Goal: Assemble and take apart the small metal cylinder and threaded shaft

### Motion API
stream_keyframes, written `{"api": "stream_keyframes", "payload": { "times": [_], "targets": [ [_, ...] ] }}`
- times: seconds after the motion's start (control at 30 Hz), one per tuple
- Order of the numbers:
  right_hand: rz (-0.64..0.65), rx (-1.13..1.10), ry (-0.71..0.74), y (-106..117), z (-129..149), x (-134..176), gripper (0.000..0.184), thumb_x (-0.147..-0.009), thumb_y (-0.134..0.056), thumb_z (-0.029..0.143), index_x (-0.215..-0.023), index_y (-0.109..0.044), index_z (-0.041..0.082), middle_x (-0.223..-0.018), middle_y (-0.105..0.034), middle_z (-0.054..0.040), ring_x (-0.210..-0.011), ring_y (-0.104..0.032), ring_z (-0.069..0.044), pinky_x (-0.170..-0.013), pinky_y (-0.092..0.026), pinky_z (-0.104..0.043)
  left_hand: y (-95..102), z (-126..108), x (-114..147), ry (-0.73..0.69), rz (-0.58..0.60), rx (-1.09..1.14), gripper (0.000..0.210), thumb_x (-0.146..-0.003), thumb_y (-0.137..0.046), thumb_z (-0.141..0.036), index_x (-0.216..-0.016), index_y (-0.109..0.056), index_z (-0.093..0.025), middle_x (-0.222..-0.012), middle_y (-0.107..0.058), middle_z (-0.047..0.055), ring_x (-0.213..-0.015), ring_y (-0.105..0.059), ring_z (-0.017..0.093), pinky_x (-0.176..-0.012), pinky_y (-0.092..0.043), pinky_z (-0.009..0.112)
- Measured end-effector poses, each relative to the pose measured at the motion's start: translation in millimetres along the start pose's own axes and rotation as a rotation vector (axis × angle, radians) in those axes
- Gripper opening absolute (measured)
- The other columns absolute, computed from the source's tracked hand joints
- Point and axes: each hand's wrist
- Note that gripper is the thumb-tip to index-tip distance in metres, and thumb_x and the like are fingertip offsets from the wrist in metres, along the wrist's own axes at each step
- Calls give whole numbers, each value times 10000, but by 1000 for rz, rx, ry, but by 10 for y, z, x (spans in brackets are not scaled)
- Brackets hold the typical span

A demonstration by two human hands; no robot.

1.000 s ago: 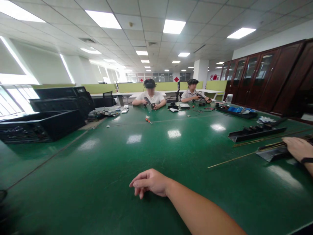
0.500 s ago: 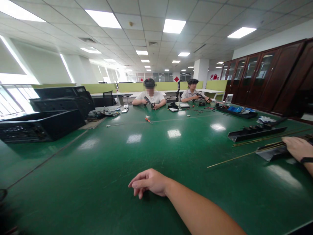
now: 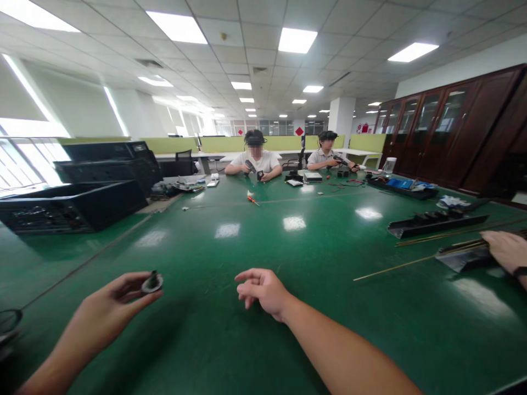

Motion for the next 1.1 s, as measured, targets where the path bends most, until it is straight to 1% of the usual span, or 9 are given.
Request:
{"api": "stream_keyframes", "payload": {
  "times": [0.1,0.2,0.27,0.33,0.43,0.5,0.6,0.73,1.1],
  "targets": [
    [-205,171,80,122,-34,-62,363,-713,-684,211,-1061,-601,154,-725,-597,31,-525,-532,-90,-545,-425,-241,-536,-289,-169,-91,227,112,472,-638,-761,-510,-988,-687,-201,-951,-756,44,-878,-704,261,-859,-545,384],
    [-358,397,121,231,-99,-114,478,-704,-650,137,-1165,-539,188,-869,-604,14,-562,-535,-83,-580,-448,-245,-1066,-459,-188,-157,322,142,437,-749,-674,-476,-1066,-682,-176,-951,-745,77,-851,-689,260,-804,-543,382],
    [-401,494,129,261,-141,-131,561,-704,-647,122,-1235,-494,220,-982,-601,-2,-586,-544,-78,-610,-464,-249,-1315,-468,-154,-177,375,170,416,-783,-645,-439,-1104,-673,-175,-987,-737,83,-870,-679,253,-808,-536,376],
    [-405,550,131,254,-165,-133,606,-703,-652,118,-1267,-470,243,-1033,-599,-6,-608,-551,-80,-634,-472,-252,-1450,-425,-112,-226,442,192,369,-792,-644,-386,-1104,-677,-192,-1036,-726,79,-926,-665,247,-847,-522,368],
    [-352,624,138,207,-159,-116,577,-694,-658,111,-1232,-511,258,-1037,-609,0,-629,-550,-88,-650,-466,-249,-1492,-341,-64,-290,483,200,320,-787,-655,-328,-1085,-683,-214,-1053,-715,69,-973,-648,245,-887,-502,370],
    [-306,663,132,177,-136,-101,483,-694,-655,110,-1150,-576,246,-1017,-622,-4,-631,-547,-94,-640,-453,-246,-1477,-307,-45,-266,470,234,337,-783,-663,-312,-1105,-664,-214,-1064,-707,65,-977,-648,241,-895,-501,373],
    [-292,682,116,157,-97,-84,334,-705,-653,133,-1029,-637,214,-907,-646,-8,-624,-537,-110,-600,-426,-239,-1464,-299,-39,-214,484,290,343,-771,-678,-285,-1104,-639,-209,-1045,-704,54,-947,-654,228,-882,-506,361],
    [-277,652,91,161,-64,-72,194,-714,-667,177,-907,-675,194,-756,-626,3,-606,-521,-121,-564,-401,-230,-1470,-321,-53,-210,508,300,254,-766,-687,-271,-1009,-655,-205,-953,-702,35,-885,-653,217,-826,-505,336],
    [-266,513,32,153,-30,-57,146,-753,-672,258,-859,-683,159,-662,-593,8,-571,-498,-122,-537,-370,-233,-1482,-303,-59,-212,485,345,252,-768,-684,-239,-1018,-672,-214,-958,-697,34,-872,-642,204,-805,-491,317]
  ]
}}
Point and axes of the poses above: each hand's wrist, its own x-axis away from the middle knuckle, its own y-axis out of the back of the hand, z = x × y
